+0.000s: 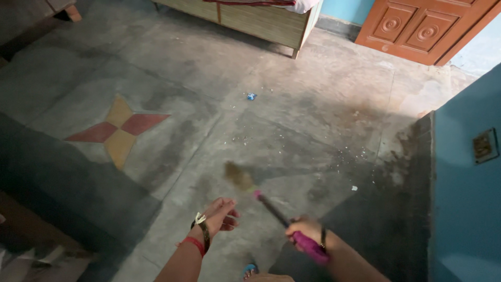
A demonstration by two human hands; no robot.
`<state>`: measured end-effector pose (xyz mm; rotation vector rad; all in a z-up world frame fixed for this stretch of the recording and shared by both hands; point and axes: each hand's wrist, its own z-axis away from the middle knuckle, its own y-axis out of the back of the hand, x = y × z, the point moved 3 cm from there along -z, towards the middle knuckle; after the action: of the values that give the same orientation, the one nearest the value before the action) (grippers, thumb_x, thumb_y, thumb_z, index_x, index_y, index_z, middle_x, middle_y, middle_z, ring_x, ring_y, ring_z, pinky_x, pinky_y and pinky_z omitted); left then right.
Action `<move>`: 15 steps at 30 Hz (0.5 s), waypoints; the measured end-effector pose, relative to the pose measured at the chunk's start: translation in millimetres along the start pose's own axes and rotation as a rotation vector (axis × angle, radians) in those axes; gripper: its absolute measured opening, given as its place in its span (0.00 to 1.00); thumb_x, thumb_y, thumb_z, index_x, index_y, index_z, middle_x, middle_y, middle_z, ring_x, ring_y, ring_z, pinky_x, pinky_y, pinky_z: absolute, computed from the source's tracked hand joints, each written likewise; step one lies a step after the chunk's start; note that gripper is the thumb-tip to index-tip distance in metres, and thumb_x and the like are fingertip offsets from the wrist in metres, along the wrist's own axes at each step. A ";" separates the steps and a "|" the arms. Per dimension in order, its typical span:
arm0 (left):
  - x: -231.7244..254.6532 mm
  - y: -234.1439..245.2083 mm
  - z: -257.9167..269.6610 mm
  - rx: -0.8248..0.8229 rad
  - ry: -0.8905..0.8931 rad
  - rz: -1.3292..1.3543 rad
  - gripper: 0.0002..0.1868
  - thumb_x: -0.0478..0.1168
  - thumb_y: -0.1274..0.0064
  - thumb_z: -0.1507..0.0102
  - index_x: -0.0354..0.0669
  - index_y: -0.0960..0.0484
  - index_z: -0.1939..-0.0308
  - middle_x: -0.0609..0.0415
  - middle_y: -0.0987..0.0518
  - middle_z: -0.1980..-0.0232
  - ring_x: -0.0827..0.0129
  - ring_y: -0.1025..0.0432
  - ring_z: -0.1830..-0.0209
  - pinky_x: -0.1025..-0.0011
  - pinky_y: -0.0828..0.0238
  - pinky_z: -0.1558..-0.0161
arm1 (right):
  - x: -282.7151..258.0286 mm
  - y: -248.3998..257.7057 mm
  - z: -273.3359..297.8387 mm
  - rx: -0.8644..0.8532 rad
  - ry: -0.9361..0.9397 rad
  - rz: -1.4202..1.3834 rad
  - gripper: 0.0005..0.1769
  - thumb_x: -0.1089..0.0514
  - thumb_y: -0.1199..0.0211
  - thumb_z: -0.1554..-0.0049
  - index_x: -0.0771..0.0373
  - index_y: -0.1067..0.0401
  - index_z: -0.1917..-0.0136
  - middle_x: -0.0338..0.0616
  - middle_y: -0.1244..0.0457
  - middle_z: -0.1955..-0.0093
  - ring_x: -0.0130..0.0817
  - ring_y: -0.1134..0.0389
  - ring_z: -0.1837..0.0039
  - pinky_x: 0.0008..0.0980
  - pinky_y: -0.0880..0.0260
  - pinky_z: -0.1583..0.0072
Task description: The person sweeps a concrete floor with a broom, gathering small debris and dust into a pile near the doorway. They move around a bed and a wooden cabinet while sweeping different sections of the room.
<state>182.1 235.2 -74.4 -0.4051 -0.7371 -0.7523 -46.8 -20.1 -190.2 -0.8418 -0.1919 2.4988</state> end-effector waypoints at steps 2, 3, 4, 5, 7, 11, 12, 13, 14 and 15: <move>-0.3 5.5 -0.3 0.009 0.004 0.013 0.21 0.54 0.52 0.33 0.47 0.26 0.43 0.52 0.18 0.57 0.67 0.23 0.65 0.67 0.22 0.61 | 4.3 29.7 -20.0 0.069 0.018 0.019 0.24 0.63 0.32 0.47 0.83 0.36 0.44 0.54 0.34 0.66 0.42 0.33 0.71 0.40 0.32 0.70; -1.5 8.1 -1.1 0.018 0.008 0.029 0.20 0.53 0.51 0.33 0.46 0.26 0.43 0.52 0.18 0.57 0.66 0.23 0.65 0.67 0.23 0.61 | 2.4 39.3 -24.5 0.126 0.048 0.031 0.24 0.63 0.32 0.48 0.84 0.35 0.45 0.55 0.34 0.67 0.43 0.33 0.72 0.41 0.31 0.71; -4.1 10.1 -1.8 0.023 0.012 0.046 0.20 0.53 0.51 0.33 0.46 0.26 0.43 0.52 0.18 0.57 0.66 0.23 0.66 0.66 0.23 0.62 | -0.4 42.8 -24.6 0.185 0.078 0.043 0.23 0.64 0.32 0.49 0.85 0.35 0.47 0.56 0.35 0.68 0.45 0.33 0.72 0.42 0.31 0.71; -6.7 12.3 -3.3 0.029 0.016 0.062 0.20 0.52 0.50 0.33 0.45 0.26 0.43 0.52 0.18 0.57 0.66 0.23 0.66 0.66 0.23 0.62 | -5.4 40.4 -21.7 0.233 0.107 0.023 0.24 0.66 0.33 0.50 0.82 0.37 0.45 0.56 0.35 0.67 0.45 0.32 0.71 0.43 0.31 0.70; -11.2 13.6 -8.5 0.017 0.010 0.073 0.20 0.51 0.50 0.34 0.47 0.26 0.42 0.52 0.18 0.58 0.66 0.22 0.66 0.66 0.23 0.62 | -20.9 27.2 -7.2 0.328 0.165 -0.016 0.26 0.69 0.33 0.51 0.77 0.39 0.42 0.56 0.35 0.67 0.44 0.32 0.70 0.45 0.30 0.69; -12.4 17.2 -16.4 -0.040 -0.005 0.086 0.20 0.51 0.51 0.33 0.47 0.27 0.41 0.51 0.18 0.58 0.67 0.24 0.67 0.67 0.23 0.62 | -45.3 -24.4 24.0 0.281 0.109 -0.023 0.32 0.68 0.33 0.51 0.66 0.42 0.36 0.52 0.35 0.66 0.40 0.32 0.67 0.42 0.30 0.68; -10.6 18.6 -17.1 -0.042 -0.005 0.087 0.20 0.51 0.51 0.32 0.45 0.28 0.41 0.51 0.19 0.58 0.66 0.24 0.66 0.67 0.23 0.62 | -48.6 -38.3 29.0 0.263 0.103 -0.005 0.34 0.68 0.33 0.52 0.62 0.44 0.35 0.52 0.36 0.66 0.40 0.33 0.67 0.42 0.31 0.68; -7.9 19.1 -17.8 -0.044 -0.006 0.088 0.21 0.51 0.51 0.32 0.43 0.28 0.41 0.51 0.19 0.58 0.66 0.24 0.66 0.67 0.23 0.62 | -51.9 -50.8 31.4 0.244 0.097 0.012 0.37 0.68 0.33 0.52 0.57 0.46 0.34 0.52 0.36 0.66 0.40 0.33 0.67 0.42 0.32 0.68; -5.2 21.0 -17.5 -0.043 -0.008 0.089 0.21 0.51 0.50 0.31 0.42 0.28 0.41 0.50 0.20 0.58 0.66 0.24 0.66 0.67 0.23 0.62 | -54.5 -62.9 30.3 0.197 0.076 0.000 0.35 0.68 0.33 0.51 0.57 0.44 0.34 0.52 0.35 0.65 0.40 0.33 0.67 0.41 0.32 0.68; -3.2 23.4 -16.5 -0.032 -0.008 0.084 0.20 0.51 0.51 0.32 0.44 0.28 0.41 0.51 0.19 0.58 0.67 0.23 0.66 0.67 0.23 0.61 | -54.6 -72.7 28.1 0.150 0.054 -0.011 0.34 0.68 0.32 0.51 0.56 0.42 0.35 0.52 0.35 0.65 0.40 0.33 0.67 0.40 0.33 0.68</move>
<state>205.2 243.0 -89.8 -0.4652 -0.7124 -0.6842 3.6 16.7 -118.3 -0.8424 0.0091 2.4416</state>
